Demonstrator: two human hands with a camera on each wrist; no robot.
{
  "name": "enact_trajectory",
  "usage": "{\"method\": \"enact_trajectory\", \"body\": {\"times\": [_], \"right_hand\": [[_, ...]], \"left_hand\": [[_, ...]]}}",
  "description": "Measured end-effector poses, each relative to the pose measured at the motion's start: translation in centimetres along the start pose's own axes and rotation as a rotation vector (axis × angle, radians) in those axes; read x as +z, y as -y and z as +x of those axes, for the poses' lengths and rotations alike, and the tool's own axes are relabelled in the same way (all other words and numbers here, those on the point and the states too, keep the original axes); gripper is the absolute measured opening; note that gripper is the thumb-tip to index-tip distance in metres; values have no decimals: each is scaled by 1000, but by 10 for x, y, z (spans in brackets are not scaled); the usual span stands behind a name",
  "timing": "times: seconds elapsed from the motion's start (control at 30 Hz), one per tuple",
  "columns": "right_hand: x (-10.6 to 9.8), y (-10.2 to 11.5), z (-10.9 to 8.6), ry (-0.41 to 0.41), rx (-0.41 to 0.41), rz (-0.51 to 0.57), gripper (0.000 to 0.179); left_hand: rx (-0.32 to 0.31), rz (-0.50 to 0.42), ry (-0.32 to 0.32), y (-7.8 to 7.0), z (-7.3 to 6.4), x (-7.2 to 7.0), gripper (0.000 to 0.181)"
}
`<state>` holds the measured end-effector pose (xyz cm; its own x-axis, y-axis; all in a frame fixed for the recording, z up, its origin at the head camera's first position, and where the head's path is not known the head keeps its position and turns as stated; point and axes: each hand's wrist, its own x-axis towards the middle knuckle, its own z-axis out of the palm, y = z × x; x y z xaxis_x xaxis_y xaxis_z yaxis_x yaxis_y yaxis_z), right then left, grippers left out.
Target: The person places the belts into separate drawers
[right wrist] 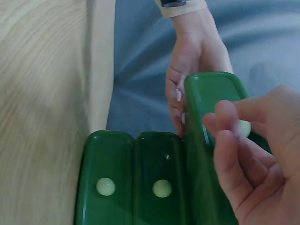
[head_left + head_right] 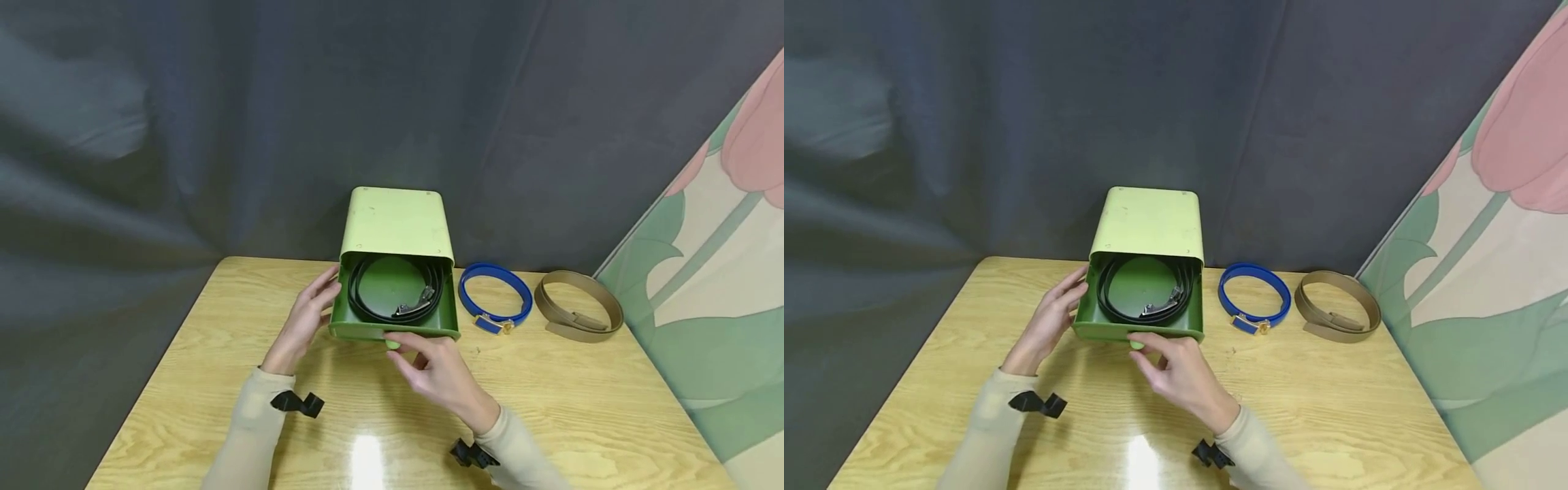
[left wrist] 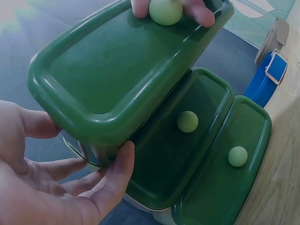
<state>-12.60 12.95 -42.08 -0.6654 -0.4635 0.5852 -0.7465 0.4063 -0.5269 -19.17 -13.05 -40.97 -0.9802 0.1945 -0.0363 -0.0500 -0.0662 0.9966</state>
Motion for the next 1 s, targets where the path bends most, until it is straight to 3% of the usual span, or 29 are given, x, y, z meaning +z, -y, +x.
{"method": "enact_trajectory", "body": {"times": [0.73, 1.0], "right_hand": [[11, -18, 1, -115, -218, 28, 33], [12, -21, 0, -131, -227, 10, 35]], "left_hand": [[-5, -87, -16, -3, 3, 1, 60], [-10, -106, -22, -1, 4, 3, 59]]}}
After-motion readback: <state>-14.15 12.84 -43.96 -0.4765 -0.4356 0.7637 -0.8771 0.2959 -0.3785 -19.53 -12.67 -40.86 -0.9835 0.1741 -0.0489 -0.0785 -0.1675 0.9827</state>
